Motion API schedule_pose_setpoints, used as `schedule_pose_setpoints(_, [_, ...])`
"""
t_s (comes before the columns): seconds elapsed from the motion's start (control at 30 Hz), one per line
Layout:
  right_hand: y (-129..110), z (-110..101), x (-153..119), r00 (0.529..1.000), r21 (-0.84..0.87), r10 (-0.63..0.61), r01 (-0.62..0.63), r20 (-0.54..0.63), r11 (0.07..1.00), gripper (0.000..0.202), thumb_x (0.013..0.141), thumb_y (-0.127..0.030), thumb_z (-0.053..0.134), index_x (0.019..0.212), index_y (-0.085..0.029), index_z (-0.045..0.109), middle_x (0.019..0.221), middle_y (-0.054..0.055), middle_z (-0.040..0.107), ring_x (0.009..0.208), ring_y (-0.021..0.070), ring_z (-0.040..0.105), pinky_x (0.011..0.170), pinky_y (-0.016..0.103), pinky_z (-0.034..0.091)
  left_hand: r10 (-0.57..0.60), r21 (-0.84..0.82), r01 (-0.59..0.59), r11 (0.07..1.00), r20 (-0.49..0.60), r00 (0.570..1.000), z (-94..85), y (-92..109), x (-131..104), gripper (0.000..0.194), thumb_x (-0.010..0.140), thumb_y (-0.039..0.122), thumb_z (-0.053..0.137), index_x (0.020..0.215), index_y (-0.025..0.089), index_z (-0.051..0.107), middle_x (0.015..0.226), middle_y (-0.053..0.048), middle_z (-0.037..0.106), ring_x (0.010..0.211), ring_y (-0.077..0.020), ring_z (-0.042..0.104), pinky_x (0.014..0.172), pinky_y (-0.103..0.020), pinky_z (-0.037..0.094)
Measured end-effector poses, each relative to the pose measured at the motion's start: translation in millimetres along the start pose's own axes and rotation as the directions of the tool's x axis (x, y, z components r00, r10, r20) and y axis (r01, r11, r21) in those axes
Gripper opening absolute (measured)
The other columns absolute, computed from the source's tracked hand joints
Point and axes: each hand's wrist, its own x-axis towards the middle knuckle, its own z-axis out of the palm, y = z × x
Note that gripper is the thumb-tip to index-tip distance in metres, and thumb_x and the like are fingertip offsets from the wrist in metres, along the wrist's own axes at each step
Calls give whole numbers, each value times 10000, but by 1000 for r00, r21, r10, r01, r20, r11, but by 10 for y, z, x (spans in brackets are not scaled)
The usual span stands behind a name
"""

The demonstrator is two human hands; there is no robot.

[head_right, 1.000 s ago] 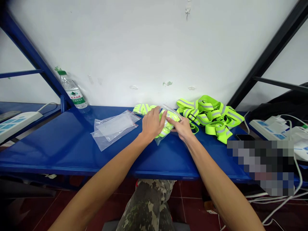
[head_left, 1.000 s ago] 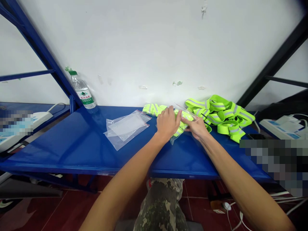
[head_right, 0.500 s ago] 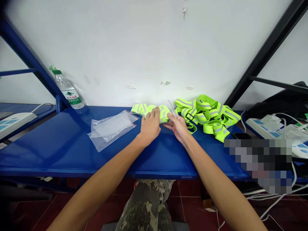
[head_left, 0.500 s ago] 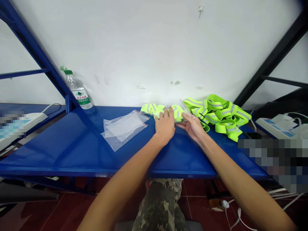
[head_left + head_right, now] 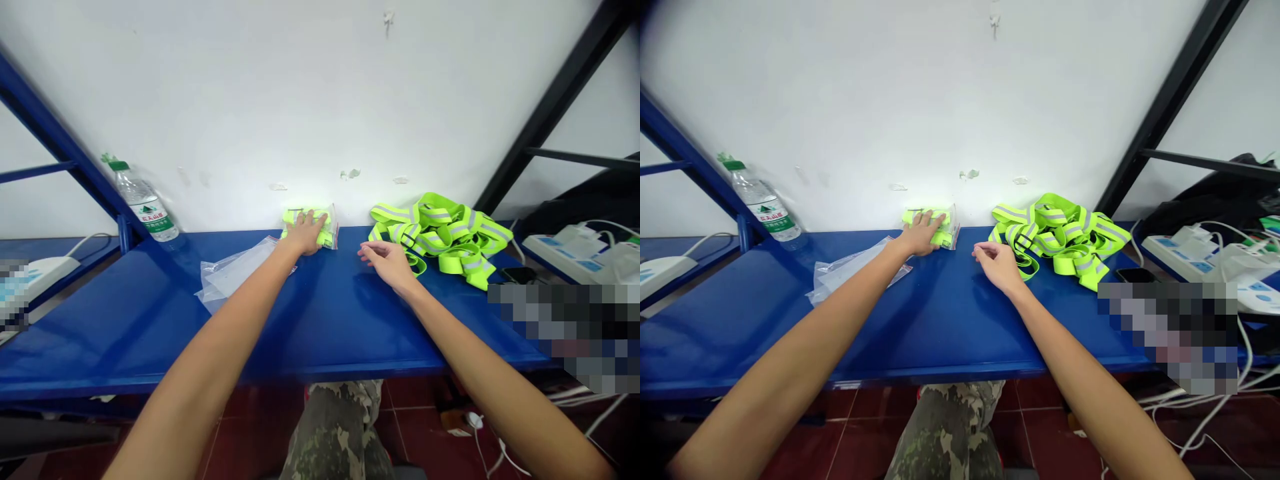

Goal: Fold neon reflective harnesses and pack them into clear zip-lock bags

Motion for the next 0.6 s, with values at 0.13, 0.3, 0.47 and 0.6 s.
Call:
schedule_pose_setpoints(0.13, [40, 12, 2, 997, -94, -73, 71, -17, 993, 259, 781, -359, 650, 935, -162, 719, 824, 74, 747, 727, 176, 684, 693, 307, 548, 16, 6, -14, 1000, -255, 967, 254, 26, 20, 727, 911, 298, 527, 1561, 263, 204, 1634, -132, 178, 1492, -407, 129, 1101, -687, 255])
schedule_pose_setpoints(0.3, [18, 25, -28, 998, -168, -69, 70, 9, 983, 242, 815, -401, 604, 830, -182, 705, 756, 58, 731, 652, 177, 655, 618, 295, 521, -76, -17, 76, 997, -384, 920, 359, 203, 36, 732, 917, 238, 491, 1570, 249, 161, 1619, -129, 228, 1491, -369, 160, 1125, -646, 249])
schedule_pose_setpoints(0.47, [-132, -10, -87, 899, -426, -336, 196, -281, 883, 243, 873, -357, 515, 846, -187, 686, 756, 73, 705, 709, 212, 645, 772, 358, 508, 92, 26, -92, 995, -494, 865, 323, 686, -176, 731, 850, 147, 556, 1527, 217, 288, 1579, -157, 302, 1470, -358, 221, 1170, -580, 184])
schedule_pose_setpoints(0.6, [-129, -121, -49, 720, -583, -448, 75, -530, 809, 288, 824, -283, 514, 1050, -169, 652, 1160, 150, 659, 1149, 309, 566, 1021, 469, 403, 194, -251, -312, 916, -405, 894, 391, 1048, -303, 518, 856, 237, 558, 1364, 173, 479, 1250, -154, 614, 1191, -301, 562, 1005, -435, 447])
